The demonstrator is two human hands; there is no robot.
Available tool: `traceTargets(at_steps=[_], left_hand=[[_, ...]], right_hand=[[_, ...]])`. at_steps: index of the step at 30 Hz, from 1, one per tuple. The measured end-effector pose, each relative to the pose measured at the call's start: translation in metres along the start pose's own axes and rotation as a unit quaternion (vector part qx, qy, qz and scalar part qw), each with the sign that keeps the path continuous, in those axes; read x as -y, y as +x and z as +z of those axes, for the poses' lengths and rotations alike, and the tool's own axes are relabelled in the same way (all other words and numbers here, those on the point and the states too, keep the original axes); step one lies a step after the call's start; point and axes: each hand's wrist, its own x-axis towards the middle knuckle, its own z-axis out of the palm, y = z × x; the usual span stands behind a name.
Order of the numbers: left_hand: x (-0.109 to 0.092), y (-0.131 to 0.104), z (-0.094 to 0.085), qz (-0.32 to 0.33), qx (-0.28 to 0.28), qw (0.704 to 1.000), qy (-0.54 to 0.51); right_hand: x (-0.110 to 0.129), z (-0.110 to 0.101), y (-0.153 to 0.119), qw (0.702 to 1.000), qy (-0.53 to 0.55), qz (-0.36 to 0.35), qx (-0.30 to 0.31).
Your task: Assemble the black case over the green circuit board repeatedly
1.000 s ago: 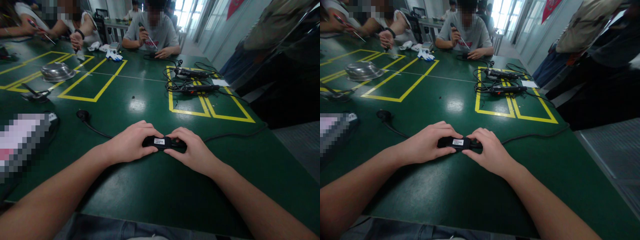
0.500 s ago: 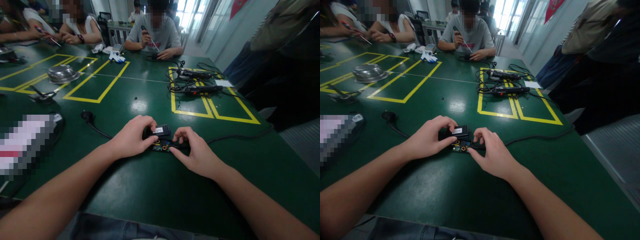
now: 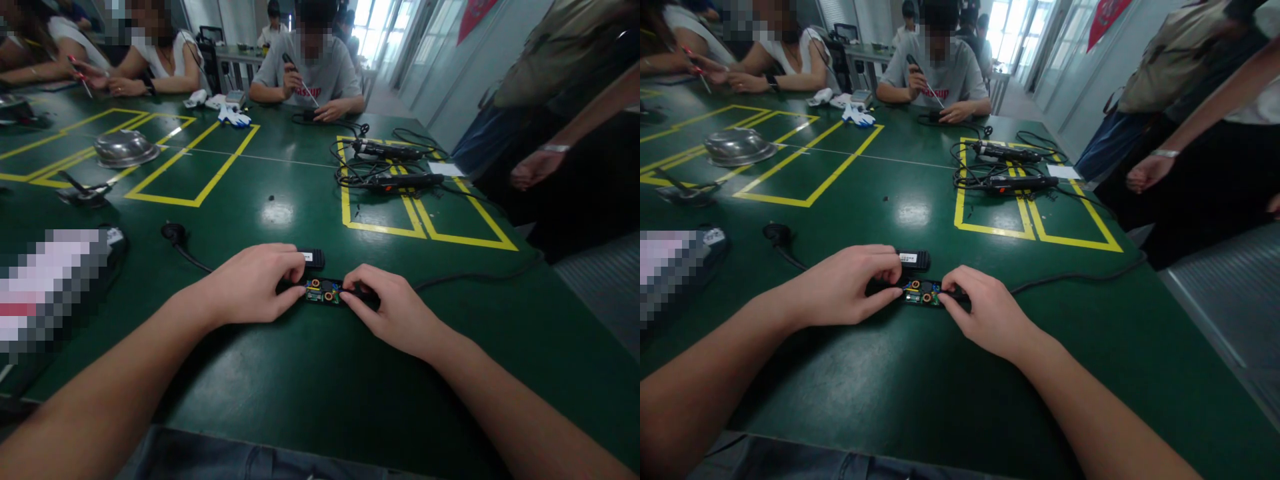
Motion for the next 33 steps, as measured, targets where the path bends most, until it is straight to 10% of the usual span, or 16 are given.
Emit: traceTargets(at_steps=[33], left_hand=[[-0.002, -0.001, -0.010, -0.039, 0.069, 0.991, -0.111]], right_hand=[[0.001, -0.008, 0.002, 0.998, 0.057, -0.023, -0.010]])
